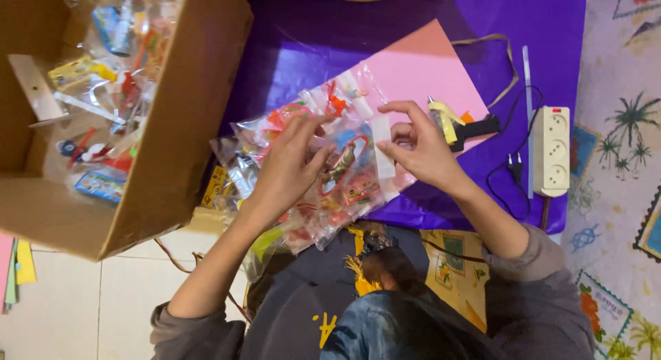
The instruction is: The person places small toy items into plastic bags and seals the bags using a hot glue gun.
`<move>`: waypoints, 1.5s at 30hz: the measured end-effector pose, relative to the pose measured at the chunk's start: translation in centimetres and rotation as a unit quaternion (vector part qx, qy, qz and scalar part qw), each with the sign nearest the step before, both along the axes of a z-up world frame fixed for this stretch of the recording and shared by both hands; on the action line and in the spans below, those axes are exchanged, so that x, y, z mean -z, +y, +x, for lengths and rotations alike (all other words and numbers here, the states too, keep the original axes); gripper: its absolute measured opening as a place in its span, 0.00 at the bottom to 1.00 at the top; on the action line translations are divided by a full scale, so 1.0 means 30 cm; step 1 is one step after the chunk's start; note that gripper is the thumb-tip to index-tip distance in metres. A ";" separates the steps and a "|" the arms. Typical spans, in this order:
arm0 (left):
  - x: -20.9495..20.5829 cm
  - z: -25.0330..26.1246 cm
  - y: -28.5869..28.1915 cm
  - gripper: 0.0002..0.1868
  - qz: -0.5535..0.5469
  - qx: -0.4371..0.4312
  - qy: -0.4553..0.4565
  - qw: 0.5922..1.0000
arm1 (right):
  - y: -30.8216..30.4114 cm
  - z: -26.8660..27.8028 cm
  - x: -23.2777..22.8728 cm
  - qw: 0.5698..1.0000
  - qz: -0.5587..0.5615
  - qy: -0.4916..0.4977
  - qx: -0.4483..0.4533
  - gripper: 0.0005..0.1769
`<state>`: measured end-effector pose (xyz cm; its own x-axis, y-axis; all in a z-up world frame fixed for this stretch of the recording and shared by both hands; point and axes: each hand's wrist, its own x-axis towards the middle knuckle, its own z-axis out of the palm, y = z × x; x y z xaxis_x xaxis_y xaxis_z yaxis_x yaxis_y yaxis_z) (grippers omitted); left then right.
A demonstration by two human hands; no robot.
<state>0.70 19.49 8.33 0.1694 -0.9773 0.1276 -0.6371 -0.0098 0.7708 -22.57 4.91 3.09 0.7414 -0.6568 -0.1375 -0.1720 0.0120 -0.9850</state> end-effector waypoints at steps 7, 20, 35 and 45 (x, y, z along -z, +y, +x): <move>0.053 -0.037 -0.099 0.30 0.006 0.014 -0.234 0.972 | -0.068 0.057 -0.010 0.998 -0.055 0.029 0.014 0.30; 0.371 -0.176 -0.244 0.47 0.006 0.098 -0.530 0.842 | -0.229 -0.180 -0.099 0.861 -0.438 0.258 -0.038 0.27; 0.289 -0.118 -0.279 0.30 0.034 0.072 -0.212 0.974 | -0.274 -0.421 0.178 0.770 -0.523 0.355 -0.093 0.36; 0.242 -0.071 -0.276 0.27 0.033 0.051 -0.162 0.985 | -0.322 -0.397 0.228 0.815 -0.522 0.236 -0.087 0.36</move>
